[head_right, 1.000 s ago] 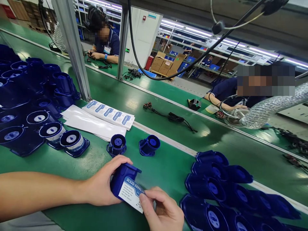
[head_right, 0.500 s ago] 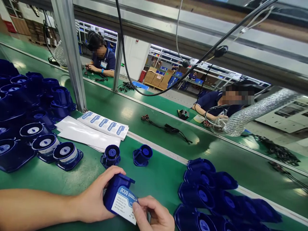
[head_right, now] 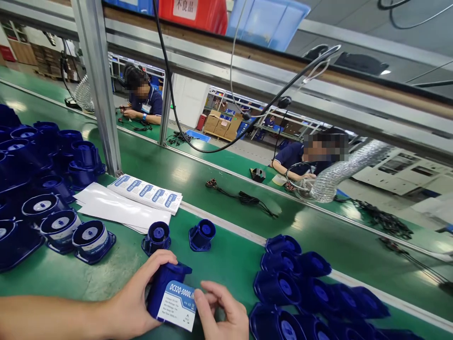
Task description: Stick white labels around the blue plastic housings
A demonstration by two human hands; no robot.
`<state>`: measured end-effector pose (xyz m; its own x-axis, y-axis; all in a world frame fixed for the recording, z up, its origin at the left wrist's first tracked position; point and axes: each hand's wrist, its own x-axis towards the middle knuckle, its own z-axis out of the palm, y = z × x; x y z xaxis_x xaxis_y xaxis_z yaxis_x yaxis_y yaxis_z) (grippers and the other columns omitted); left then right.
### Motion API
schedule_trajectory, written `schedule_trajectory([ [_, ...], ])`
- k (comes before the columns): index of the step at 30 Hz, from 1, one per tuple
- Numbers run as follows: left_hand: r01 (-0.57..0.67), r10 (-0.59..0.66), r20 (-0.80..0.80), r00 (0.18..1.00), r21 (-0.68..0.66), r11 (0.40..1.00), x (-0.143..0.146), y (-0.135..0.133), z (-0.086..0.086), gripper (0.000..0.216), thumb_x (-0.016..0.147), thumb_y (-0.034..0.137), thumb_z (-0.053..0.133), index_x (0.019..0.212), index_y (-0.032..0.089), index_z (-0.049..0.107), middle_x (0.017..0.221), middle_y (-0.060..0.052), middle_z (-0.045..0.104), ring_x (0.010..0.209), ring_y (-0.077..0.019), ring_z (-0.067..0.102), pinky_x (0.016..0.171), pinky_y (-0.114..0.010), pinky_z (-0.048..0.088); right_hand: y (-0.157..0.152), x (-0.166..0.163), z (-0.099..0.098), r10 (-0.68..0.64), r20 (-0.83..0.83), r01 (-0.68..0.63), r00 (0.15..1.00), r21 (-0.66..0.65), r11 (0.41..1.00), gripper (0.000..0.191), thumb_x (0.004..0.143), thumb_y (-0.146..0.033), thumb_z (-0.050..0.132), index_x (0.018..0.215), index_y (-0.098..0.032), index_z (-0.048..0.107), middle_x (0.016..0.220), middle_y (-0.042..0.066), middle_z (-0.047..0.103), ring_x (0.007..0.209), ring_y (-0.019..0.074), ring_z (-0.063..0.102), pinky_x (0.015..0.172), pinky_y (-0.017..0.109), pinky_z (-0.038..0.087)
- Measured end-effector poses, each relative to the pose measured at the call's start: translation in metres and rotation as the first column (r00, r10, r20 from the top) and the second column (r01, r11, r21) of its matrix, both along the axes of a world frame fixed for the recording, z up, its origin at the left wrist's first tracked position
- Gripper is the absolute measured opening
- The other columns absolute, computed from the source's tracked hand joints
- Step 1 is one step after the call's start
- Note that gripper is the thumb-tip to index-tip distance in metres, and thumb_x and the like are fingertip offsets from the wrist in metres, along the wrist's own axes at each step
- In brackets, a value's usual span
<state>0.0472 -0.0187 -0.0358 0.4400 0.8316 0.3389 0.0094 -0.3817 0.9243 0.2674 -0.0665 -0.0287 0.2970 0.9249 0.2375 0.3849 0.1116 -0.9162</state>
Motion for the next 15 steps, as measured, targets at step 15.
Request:
schedule_trajectory([
  [15,0.007,0.024,-0.208,0.978,0.147,0.989,0.009,-0.012,-0.018,0.082,0.070,0.001,0.067,0.142,0.036,0.046,0.152,-0.010,0.038,0.140,-0.0306,0.052,0.117,-0.043,0.049,-0.004,-0.027,0.004,0.300,-0.346,-0.365,0.889,-0.140,0.921,0.068,0.077,-0.037,0.088,0.135,-0.022,0.056,0.119,0.012,0.075,0.109,0.0329,0.071,0.097,0.047,0.057],
])
